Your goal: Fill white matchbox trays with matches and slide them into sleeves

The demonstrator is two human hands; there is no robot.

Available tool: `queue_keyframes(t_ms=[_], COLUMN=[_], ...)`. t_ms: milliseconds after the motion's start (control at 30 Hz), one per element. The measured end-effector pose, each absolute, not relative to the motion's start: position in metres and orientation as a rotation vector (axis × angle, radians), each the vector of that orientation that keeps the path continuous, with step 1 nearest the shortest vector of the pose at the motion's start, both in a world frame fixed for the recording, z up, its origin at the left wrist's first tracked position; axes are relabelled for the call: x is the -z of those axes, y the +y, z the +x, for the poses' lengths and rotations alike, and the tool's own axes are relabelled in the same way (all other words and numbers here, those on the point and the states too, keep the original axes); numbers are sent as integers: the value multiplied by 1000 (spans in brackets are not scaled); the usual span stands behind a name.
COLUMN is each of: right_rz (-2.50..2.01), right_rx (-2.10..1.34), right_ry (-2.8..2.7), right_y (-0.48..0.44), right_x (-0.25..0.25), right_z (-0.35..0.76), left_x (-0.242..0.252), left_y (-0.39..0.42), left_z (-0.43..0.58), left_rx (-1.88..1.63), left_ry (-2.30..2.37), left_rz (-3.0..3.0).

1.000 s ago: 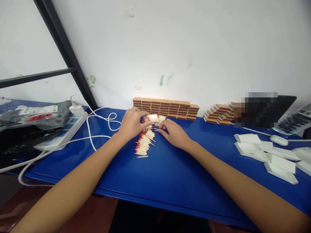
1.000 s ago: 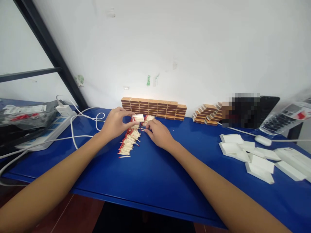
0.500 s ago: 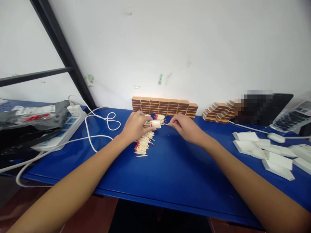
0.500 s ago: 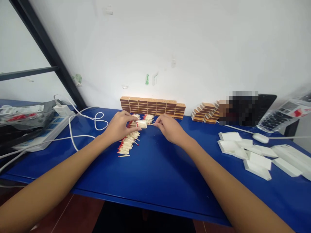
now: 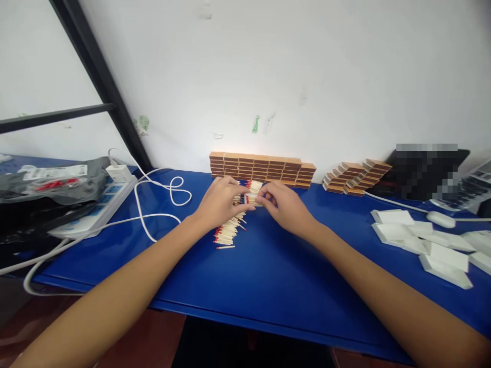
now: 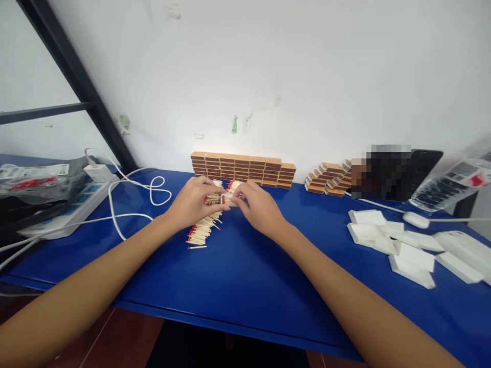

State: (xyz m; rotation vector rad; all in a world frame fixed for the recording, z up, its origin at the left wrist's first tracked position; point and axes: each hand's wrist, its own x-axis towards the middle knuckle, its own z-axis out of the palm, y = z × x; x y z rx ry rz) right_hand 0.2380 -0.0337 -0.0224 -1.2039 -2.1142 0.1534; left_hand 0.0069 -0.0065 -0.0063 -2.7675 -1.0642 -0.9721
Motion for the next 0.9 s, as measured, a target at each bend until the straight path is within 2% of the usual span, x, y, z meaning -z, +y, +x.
queue_keyframes(t_ms=[333, 900], right_rz=[-1142, -1232], right_rx=[-148, -224], right_ry=[-2215, -2280], right_y=[-2, -2], right_x=[43, 46], right_z=[241, 263], left_x=[-6, -6], left_y=[4, 2], left_z=[-8, -6], left_rx=[1056, 1007], left_ry=[-1342, -1331], left_rz=[-2503, -2552])
